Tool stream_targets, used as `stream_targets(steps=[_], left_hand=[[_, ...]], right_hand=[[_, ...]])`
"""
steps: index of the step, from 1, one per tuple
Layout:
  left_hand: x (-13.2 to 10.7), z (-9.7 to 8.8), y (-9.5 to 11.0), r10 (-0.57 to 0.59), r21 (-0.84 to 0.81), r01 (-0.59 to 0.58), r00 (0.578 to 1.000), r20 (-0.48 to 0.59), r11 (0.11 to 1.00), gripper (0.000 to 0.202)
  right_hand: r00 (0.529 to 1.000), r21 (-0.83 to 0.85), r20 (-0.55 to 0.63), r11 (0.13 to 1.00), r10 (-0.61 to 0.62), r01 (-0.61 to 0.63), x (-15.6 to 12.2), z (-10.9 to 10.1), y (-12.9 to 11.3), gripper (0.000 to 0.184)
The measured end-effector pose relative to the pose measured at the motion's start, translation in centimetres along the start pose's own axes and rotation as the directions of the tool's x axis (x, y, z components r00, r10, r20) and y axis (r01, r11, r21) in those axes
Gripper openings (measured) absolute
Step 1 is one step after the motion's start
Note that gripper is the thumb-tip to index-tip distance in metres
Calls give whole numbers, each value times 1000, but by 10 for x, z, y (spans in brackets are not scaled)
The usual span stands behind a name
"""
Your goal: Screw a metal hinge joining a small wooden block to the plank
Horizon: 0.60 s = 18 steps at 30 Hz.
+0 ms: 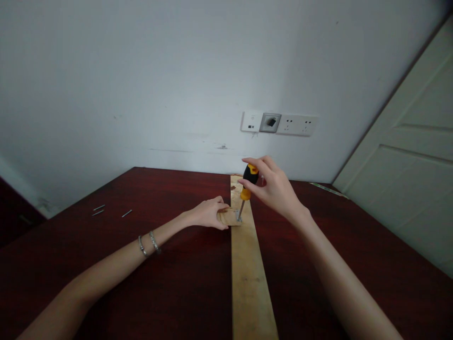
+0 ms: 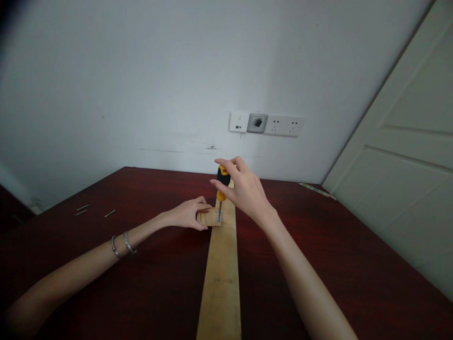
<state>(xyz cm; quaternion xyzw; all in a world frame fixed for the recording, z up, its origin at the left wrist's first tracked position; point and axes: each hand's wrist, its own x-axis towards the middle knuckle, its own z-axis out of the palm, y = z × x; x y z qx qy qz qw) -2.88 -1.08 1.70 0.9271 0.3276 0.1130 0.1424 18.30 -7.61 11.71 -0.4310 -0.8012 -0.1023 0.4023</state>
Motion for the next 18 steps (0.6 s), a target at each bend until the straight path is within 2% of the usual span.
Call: stream_targets(steps=[9, 18], left_hand=[[0, 0, 0, -5, 13, 4, 1000, 8, 1000, 63], [0, -2, 3, -6, 20, 6, 1000, 15, 1000, 60]], right_hand=[[999, 78, 12, 996, -52, 51, 2, -1, -2, 45], [1000, 62, 1, 998, -4, 4, 1, -2, -2, 48]])
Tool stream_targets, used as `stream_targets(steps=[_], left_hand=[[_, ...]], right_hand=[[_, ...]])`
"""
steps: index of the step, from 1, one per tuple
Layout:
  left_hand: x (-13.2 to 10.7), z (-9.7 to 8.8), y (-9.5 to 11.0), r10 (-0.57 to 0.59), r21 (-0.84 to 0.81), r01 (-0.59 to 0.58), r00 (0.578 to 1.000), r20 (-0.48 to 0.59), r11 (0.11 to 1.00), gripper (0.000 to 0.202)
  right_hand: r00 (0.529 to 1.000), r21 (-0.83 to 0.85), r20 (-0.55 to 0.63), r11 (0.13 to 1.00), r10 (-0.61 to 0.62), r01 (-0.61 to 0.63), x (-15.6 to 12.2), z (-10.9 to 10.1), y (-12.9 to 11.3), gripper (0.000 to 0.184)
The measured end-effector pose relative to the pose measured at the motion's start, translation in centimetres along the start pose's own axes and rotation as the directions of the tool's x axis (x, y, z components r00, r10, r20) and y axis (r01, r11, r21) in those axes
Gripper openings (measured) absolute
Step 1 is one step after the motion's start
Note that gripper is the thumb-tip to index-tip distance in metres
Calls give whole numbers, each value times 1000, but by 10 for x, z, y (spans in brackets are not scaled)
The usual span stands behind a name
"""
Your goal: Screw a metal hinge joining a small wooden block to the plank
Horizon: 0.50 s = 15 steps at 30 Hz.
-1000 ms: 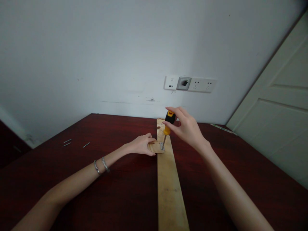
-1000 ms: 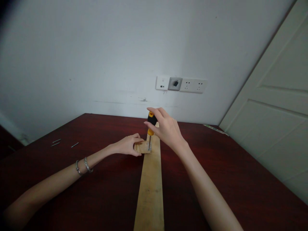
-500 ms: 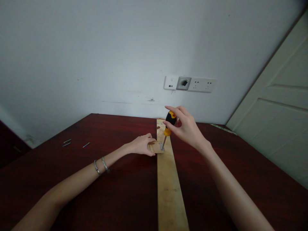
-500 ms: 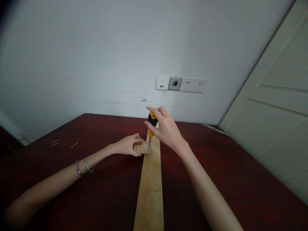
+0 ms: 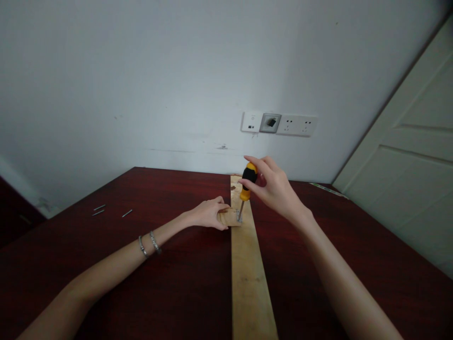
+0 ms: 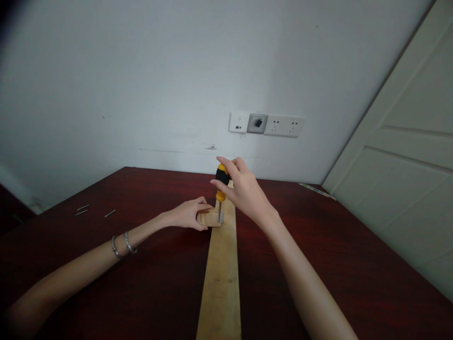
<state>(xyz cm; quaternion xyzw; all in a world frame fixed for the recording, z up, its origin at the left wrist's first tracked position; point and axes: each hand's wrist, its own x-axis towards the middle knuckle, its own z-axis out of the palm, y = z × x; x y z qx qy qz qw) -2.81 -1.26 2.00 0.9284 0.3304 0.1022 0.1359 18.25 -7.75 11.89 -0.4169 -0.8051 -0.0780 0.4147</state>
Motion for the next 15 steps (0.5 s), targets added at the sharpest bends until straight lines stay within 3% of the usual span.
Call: stream_targets(steps=[15], left_hand=[[0, 3, -2, -3, 12, 3, 1000, 9, 1000, 62]], right_hand=[[1000, 31, -9, 999, -9, 9, 1, 0, -1, 45]])
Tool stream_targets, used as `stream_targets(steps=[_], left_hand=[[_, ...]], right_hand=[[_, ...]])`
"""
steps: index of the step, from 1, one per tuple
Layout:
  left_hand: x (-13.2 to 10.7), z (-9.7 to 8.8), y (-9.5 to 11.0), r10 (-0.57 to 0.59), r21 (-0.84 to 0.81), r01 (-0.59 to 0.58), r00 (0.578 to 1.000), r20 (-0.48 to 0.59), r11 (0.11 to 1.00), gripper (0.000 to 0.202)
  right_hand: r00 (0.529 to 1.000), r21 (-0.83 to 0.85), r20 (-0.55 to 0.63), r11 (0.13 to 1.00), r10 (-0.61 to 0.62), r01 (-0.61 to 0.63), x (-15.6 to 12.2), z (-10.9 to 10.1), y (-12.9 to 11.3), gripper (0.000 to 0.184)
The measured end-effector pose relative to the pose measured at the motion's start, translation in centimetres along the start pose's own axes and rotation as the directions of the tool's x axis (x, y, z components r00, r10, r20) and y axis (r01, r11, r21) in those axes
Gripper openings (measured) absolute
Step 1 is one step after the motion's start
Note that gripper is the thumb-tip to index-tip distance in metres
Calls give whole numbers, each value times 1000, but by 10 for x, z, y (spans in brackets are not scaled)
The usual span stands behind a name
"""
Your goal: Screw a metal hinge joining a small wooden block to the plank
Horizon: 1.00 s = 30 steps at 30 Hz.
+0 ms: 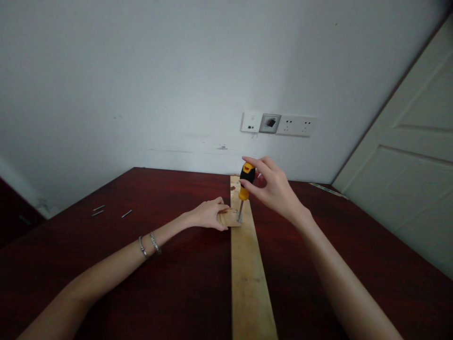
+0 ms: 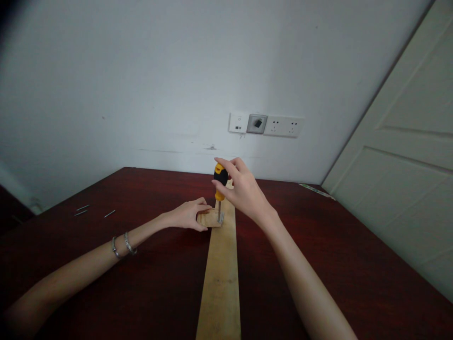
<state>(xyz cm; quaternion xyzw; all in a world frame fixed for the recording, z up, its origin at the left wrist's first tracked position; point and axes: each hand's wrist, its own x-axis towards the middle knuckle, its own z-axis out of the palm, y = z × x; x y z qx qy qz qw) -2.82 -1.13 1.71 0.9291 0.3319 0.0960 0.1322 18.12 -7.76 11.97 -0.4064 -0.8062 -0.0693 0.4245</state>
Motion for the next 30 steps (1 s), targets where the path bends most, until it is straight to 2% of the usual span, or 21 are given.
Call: stream_targets(steps=[4, 9, 25, 30], left_hand=[[0, 0, 0, -1, -2, 1, 1000, -1, 1000, 62], [0, 1, -1, 5, -7, -5, 1000, -4, 1000, 61], [0, 2, -2, -11, -45, 11, 1000, 10, 999, 64], [0, 1, -2, -22, -47, 23, 1000, 9, 999, 62]], right_hand=[[1000, 19, 11, 1000, -18, 18, 0, 0, 0, 49], [1000, 40, 22, 999, -3, 2, 0, 1, 3, 46], [996, 121, 74, 991, 53, -62, 0, 5, 11, 55], [998, 67, 25, 996, 65, -67, 1, 7, 10, 53]])
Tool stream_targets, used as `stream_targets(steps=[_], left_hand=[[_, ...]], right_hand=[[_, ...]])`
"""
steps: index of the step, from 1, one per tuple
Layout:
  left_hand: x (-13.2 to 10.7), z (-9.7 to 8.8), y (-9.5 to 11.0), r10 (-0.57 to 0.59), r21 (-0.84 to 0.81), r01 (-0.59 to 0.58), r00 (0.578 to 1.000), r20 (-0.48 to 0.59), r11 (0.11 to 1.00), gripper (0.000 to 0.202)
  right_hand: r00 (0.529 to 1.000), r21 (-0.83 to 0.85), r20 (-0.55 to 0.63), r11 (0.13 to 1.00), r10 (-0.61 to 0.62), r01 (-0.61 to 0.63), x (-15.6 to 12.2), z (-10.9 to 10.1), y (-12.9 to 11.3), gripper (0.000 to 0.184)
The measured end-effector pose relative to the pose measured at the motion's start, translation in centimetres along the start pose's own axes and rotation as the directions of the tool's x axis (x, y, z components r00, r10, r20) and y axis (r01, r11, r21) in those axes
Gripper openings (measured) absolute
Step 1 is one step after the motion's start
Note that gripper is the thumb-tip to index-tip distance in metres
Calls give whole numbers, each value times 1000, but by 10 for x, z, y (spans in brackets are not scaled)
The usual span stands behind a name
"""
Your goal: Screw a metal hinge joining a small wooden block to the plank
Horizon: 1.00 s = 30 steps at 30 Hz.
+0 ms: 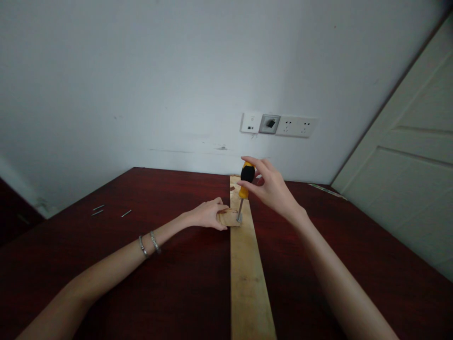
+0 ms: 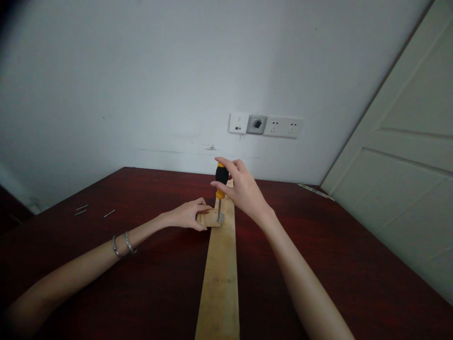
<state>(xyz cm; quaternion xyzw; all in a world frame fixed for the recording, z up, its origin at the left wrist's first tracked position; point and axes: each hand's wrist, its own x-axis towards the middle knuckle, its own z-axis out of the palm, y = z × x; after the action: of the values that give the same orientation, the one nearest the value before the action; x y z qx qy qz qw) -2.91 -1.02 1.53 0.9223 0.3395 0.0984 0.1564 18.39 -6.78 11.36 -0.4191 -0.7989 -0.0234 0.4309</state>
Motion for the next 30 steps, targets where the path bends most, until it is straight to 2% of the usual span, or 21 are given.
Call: stream_targets(steps=[3, 9, 15, 21, 26, 30], left_hand=[[0, 0, 0, 8, -2, -8, 1000, 2, 1000, 63], [0, -1, 1, 10, 14, -10, 1000, 12, 1000, 62], [0, -2, 2, 1, 16, -1, 1000, 23, 1000, 64], [0, -2, 2, 7, 18, -7, 1000, 20, 1000, 65], [0, -1, 0, 1, 15, -1, 1000, 19, 1000, 65], [0, -1, 0, 0, 6, 0, 1000, 28, 1000, 65]], right_hand=[[1000, 14, 0, 1000, 11, -11, 0, 0, 0, 51], [1000, 53, 22, 999, 5, -6, 0, -1, 0, 63], [997, 14, -57, 999, 52, -52, 1, 1, -1, 51], [998, 23, -41, 999, 39, -38, 0, 3, -3, 57], [993, 16, -113, 1000, 27, -25, 1, 6, 0, 55], [978, 47, -202, 998, 50, -42, 1, -1, 0, 56]])
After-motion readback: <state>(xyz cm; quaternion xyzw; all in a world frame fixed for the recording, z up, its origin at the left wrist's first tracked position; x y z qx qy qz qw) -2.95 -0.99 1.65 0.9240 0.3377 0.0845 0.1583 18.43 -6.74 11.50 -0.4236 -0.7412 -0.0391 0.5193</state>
